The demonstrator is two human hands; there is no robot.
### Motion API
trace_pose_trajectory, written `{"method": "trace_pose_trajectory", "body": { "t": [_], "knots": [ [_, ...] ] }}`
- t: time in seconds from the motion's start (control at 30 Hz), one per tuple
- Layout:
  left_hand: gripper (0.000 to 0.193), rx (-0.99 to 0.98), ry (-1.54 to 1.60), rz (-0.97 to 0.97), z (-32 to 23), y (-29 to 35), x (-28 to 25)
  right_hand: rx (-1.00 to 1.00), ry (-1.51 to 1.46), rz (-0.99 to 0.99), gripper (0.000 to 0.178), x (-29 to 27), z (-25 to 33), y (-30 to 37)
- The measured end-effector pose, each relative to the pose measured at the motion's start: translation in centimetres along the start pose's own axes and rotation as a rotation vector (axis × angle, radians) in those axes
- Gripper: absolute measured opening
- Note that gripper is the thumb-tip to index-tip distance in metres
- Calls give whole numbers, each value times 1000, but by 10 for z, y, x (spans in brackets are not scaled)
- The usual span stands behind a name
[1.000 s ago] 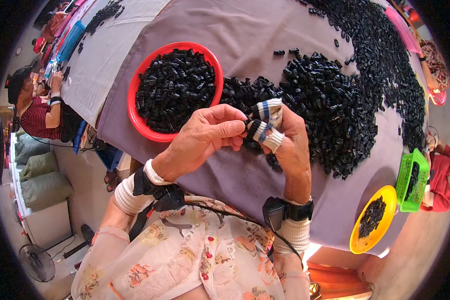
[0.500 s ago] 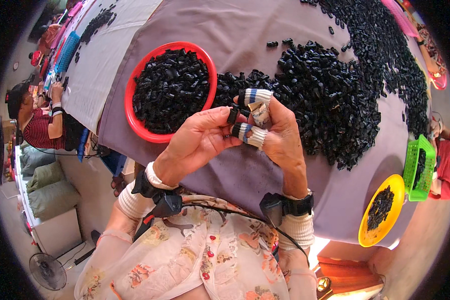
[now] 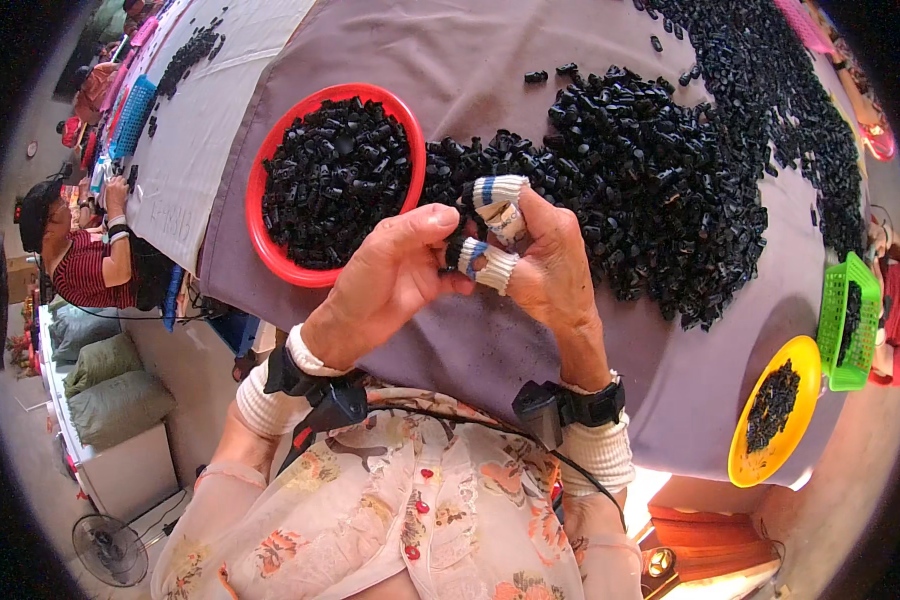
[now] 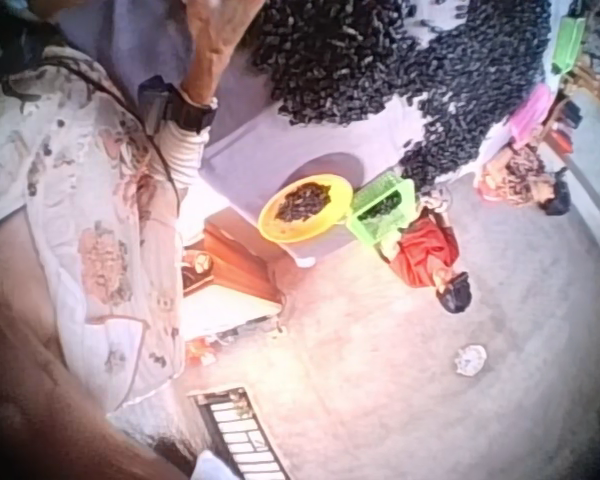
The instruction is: Assembling small black plastic or rubber components by hand at a work table.
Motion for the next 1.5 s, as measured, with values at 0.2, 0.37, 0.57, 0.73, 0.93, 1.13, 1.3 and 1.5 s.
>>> {"method": "trace_pose_trajectory", "body": {
  "t": [0.2, 0.37, 0.57, 0.73, 0.93, 1.13, 1.3, 1.5],
  "knots": [
    [15, 8, -77, -17, -4, 1, 3, -39, 81, -4, 34, -2, 1, 1],
    [15, 15, -35, -27, -4, 2, 0, -75, 134, -11, 34, -1, 0, 1],
    [16, -56, 62, 22, -3, -1, -5, -3, 56, 14, 33, 0, -1, 1],
    [21, -13, 95, 76, 2, -5, -14, -29, 11, 0, 33, 0, -2, -1],
    [21, -11, 119, 69, 0, -4, -9, 27, -59, 48, 33, 2, 4, -2],
    [23, 5, 174, 133, -2, -2, -15, 150, -32, 98, 33, -3, 12, -3],
    [25, 28, 167, 154, -5, -1, -12, 178, -37, 117, 35, -3, 12, -4],
    [25, 32, 162, 130, -6, 1, -11, 143, 22, 174, 41, -2, 11, -8]
  ]
}}
Point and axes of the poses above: each hand's wrist, its own y-axis away from the middle knuckle, its own x-axis out of the palm, z = x × y, the point moved 1 cm from there along -y, towards the middle knuckle, and after that the axes turned 11 degrees about y, right-handed, at the moved point
